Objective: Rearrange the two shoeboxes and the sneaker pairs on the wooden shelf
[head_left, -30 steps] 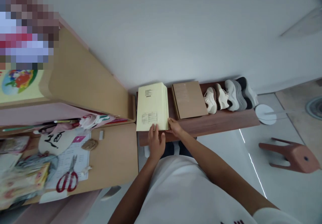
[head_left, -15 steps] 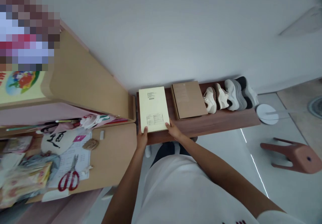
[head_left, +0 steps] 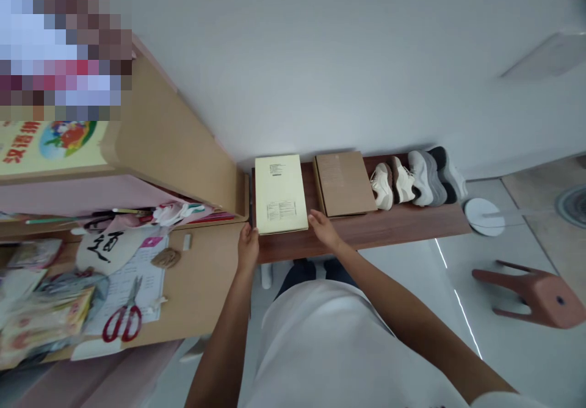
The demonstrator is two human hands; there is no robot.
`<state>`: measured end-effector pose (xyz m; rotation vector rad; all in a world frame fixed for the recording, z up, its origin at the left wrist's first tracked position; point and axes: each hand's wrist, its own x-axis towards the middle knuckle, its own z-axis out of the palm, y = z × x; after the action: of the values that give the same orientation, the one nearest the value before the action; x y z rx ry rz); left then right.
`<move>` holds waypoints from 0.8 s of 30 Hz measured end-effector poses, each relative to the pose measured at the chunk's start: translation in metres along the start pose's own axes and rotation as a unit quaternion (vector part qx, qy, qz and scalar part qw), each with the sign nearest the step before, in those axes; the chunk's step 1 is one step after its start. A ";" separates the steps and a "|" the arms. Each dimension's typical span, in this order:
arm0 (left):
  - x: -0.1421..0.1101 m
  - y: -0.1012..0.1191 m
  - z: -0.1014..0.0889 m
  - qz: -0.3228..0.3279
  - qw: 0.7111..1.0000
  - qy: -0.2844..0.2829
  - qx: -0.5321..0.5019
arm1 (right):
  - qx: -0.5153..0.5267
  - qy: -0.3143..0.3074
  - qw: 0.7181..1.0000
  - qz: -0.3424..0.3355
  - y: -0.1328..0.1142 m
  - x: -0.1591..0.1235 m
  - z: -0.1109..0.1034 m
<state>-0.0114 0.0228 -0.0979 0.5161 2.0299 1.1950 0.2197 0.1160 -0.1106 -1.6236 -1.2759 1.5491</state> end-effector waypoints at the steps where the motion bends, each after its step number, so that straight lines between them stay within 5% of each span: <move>1: -0.005 0.000 -0.004 -0.002 1.000 0.007 -0.001 | -0.001 -0.004 1.000 0.002 0.002 -0.004 -0.005; 6: -0.046 -0.011 -0.015 0.024 0.999 -0.010 0.037 | -0.034 -0.061 0.996 0.061 0.027 -0.040 -0.032; 11: -0.086 -0.058 -0.019 -0.037 0.971 -0.125 0.202 | -0.194 -0.111 0.972 0.071 0.053 -0.077 -0.064; 15: -0.091 -0.081 -0.030 -0.064 0.941 -0.202 0.263 | -0.283 -0.115 0.947 0.098 0.058 -0.088 -0.084; 19: -0.070 -0.071 -0.038 -0.059 0.950 -0.170 0.256 | -0.314 -0.123 0.937 0.089 0.057 -0.086 -0.090; 24: -0.036 -0.041 -0.032 -0.012 0.988 -0.058 0.139 | -0.257 -0.123 0.958 0.020 0.045 -0.071 -0.075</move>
<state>-0.0104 -0.0394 -0.1095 0.6778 2.1055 0.8500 0.3112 0.0512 -0.1058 -1.8039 -1.9164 1.5656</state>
